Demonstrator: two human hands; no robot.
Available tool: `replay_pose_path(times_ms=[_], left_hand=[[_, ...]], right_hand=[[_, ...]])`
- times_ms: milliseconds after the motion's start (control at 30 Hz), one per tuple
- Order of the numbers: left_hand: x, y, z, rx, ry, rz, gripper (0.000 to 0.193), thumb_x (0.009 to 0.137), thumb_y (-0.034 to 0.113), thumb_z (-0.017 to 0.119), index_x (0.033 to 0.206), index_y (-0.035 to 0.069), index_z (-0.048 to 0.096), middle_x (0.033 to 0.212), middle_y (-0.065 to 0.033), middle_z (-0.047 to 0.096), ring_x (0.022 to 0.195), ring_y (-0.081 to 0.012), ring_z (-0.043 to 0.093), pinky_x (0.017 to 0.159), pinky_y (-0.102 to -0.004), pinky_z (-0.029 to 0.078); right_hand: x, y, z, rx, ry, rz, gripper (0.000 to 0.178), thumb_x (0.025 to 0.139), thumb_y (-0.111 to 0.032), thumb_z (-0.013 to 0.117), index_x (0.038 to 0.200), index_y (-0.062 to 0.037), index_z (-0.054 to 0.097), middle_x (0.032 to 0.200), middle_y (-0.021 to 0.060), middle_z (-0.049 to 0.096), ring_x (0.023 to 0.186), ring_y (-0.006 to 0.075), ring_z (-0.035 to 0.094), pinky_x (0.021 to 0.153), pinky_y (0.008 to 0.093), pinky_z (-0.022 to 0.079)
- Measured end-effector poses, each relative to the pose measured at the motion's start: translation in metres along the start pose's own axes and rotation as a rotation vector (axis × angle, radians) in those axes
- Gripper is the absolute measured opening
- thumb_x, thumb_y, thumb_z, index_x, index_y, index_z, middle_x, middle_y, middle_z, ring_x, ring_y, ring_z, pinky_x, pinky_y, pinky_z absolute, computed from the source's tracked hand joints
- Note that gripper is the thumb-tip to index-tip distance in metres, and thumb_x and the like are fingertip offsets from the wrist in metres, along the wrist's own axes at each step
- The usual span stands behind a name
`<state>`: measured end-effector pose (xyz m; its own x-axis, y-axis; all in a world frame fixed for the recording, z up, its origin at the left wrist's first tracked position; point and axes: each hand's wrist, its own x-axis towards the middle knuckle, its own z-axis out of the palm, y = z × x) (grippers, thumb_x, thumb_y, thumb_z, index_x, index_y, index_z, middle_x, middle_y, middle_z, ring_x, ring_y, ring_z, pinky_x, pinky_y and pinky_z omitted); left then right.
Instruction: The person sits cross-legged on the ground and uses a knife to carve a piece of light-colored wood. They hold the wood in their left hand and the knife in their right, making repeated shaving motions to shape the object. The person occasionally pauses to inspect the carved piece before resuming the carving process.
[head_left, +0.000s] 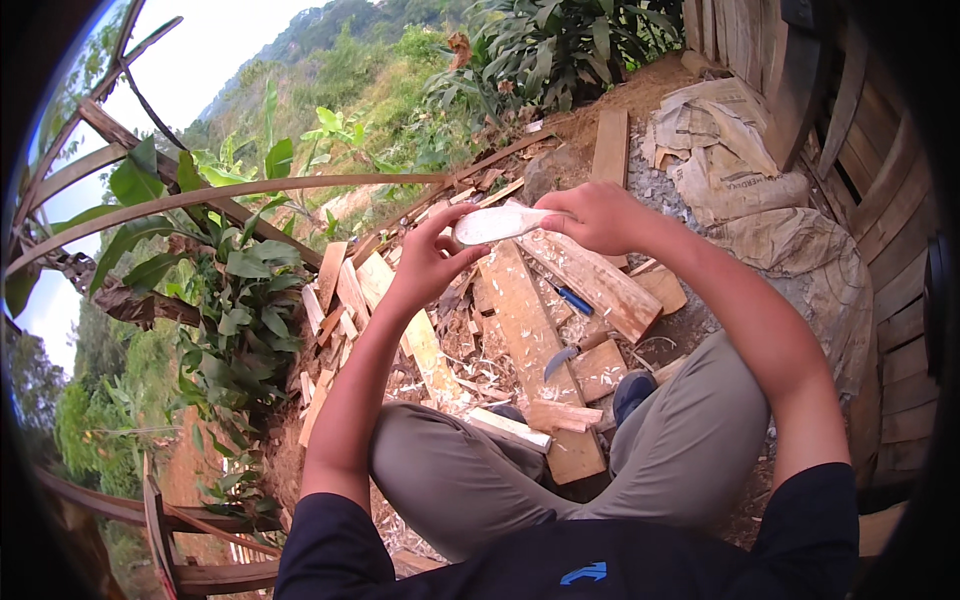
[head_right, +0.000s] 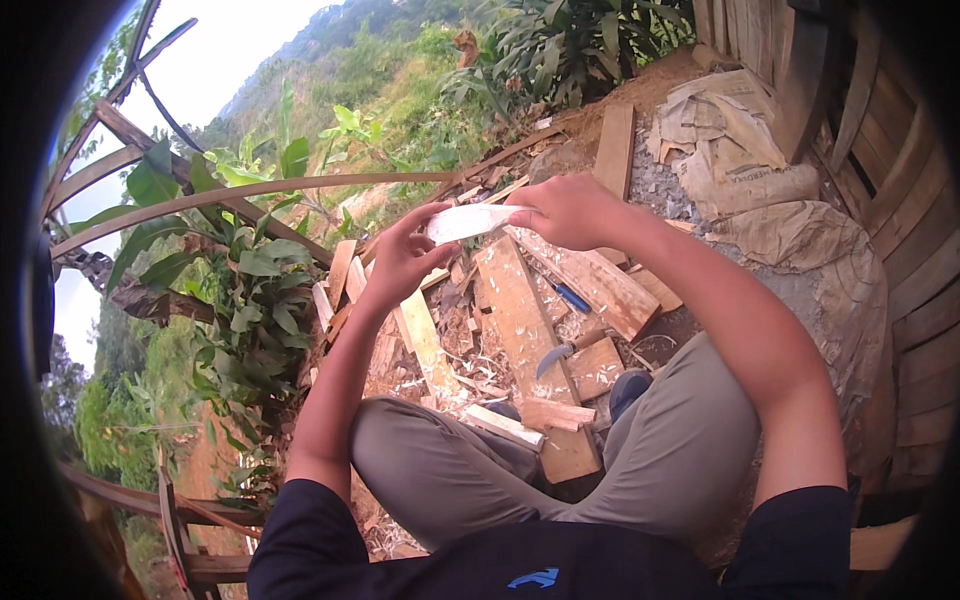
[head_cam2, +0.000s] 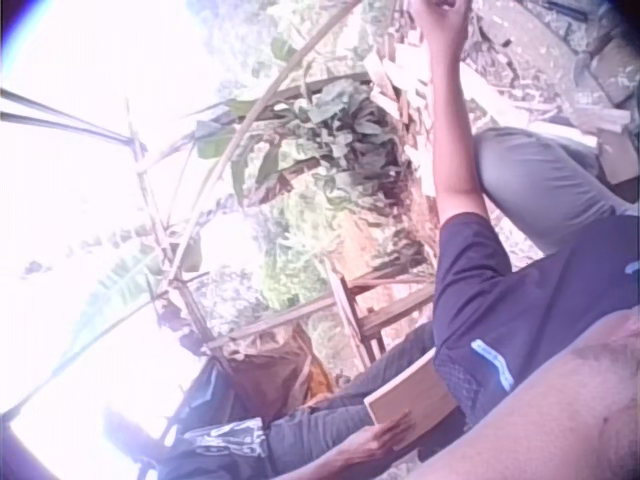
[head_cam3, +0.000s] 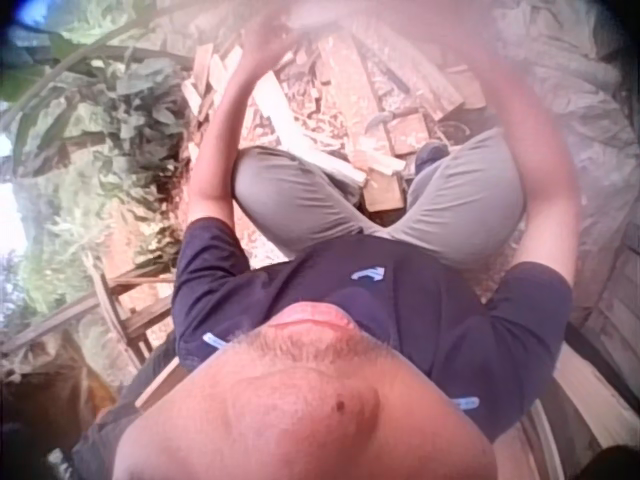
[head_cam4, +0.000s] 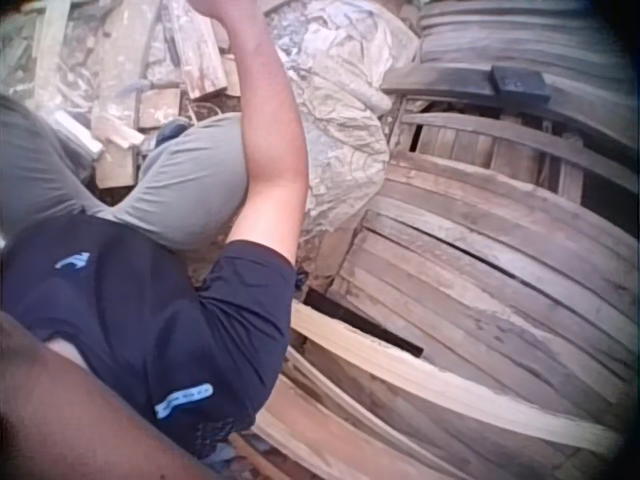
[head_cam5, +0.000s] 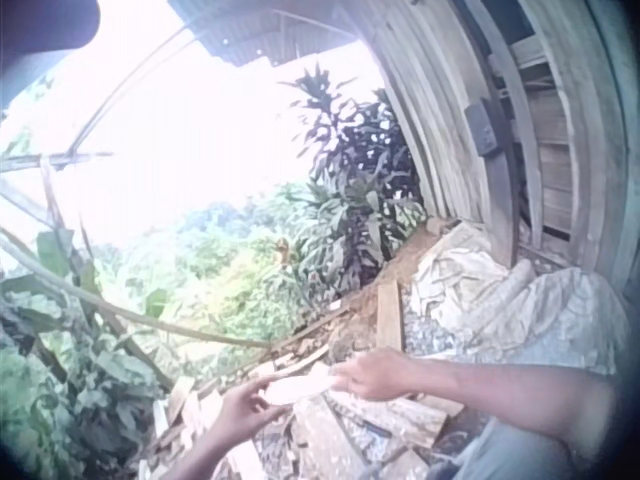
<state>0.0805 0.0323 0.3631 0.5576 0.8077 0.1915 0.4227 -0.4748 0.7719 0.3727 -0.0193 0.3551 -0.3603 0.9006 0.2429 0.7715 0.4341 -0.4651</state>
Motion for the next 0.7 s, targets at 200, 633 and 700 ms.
replay_pose_path(times_ms=[200,633,700], left_hand=[[-0.002,-0.001,0.002,-0.015,0.016,0.069,0.058,0.086,0.008,0.084,0.139,0.006,0.062,0.121,-0.0095,0.068,0.069,-0.0074,0.064,0.062,-0.0242,0.054],[0.002,-0.004,-0.004,-0.052,0.069,0.002,0.056,0.084,0.006,0.085,0.135,0.0,0.061,0.118,-0.0138,0.071,0.075,-0.0114,0.071,0.064,-0.025,0.059],[0.003,-0.006,-0.004,-0.067,0.082,0.005,0.055,0.084,0.006,0.085,0.132,-0.001,0.06,0.116,-0.0138,0.071,0.075,-0.0119,0.071,0.064,-0.025,0.059]], right_hand=[[-0.001,-0.004,-0.001,0.021,-0.031,0.011,0.038,0.103,-0.041,0.053,0.128,-0.0167,0.069,0.104,0.0162,0.075,0.1,0.0377,0.07,0.089,0.0505,0.053],[0.002,0.006,0.003,0.08,-0.074,0.034,0.043,0.106,-0.046,0.048,0.129,-0.0157,0.066,0.104,0.0173,0.074,0.102,0.0389,0.069,0.089,0.0504,0.052],[0.003,0.008,0.006,0.101,-0.073,0.029,0.044,0.106,-0.048,0.046,0.129,-0.0157,0.066,0.103,0.0175,0.074,0.102,0.0393,0.069,0.09,0.0507,0.052]])
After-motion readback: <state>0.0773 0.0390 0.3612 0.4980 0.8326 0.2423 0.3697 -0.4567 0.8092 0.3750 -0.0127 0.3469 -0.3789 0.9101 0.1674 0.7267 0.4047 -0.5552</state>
